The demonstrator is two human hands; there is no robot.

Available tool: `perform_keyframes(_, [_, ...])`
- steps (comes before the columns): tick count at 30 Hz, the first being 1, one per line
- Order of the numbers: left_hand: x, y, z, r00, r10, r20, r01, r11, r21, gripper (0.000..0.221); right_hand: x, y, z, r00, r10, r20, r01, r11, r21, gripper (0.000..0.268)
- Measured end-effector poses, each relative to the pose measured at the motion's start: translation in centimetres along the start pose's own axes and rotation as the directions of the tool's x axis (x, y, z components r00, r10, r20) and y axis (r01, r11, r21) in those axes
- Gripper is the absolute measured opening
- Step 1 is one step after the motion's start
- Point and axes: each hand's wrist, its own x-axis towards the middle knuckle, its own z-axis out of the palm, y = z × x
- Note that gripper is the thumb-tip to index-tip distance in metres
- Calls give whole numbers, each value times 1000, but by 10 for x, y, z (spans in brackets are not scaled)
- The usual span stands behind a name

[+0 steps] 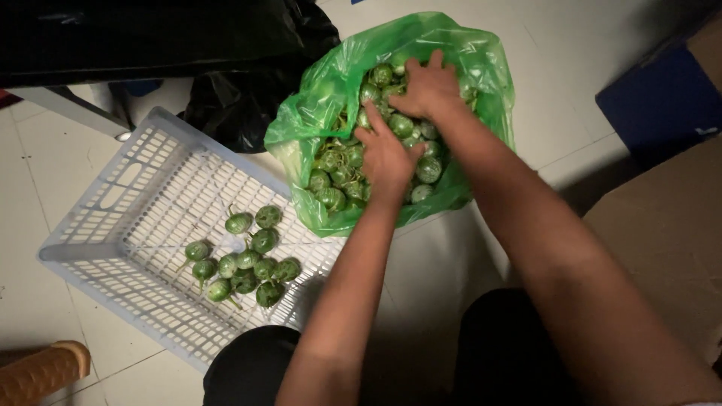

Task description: Sorting and transferring small green eggplants from a plastic bag into a plastic crate on the floor.

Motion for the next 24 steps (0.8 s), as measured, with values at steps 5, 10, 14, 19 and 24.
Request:
perform_keyframes(5, [9, 4, -5, 999, 7, 39, -5, 999, -49, 122, -27, -17, -16, 996, 64, 57, -65, 998, 17, 61])
perform_keyframes(10, [9, 3, -10, 998, -11, 58, 23, 978, -208, 96, -5, 14, 3, 996, -52, 76, 34, 975, 219, 29])
perform_keyframes(14, [23, -28, 21, 985, 142, -96, -163, 948, -273, 90, -20, 15, -4, 972, -175, 158, 104, 919, 379, 28])
perform_keyframes(19, [28, -53, 31, 955, 270, -124, -297, 878, -376, 104, -59, -2, -22, 954, -155, 257, 71, 949, 307, 55])
perform_keyframes(24, [41, -77, 31, 864, 503, -35, -487, 816, -312, 115, -57, -10, -24, 927, -75, 368, 32, 992, 123, 88])
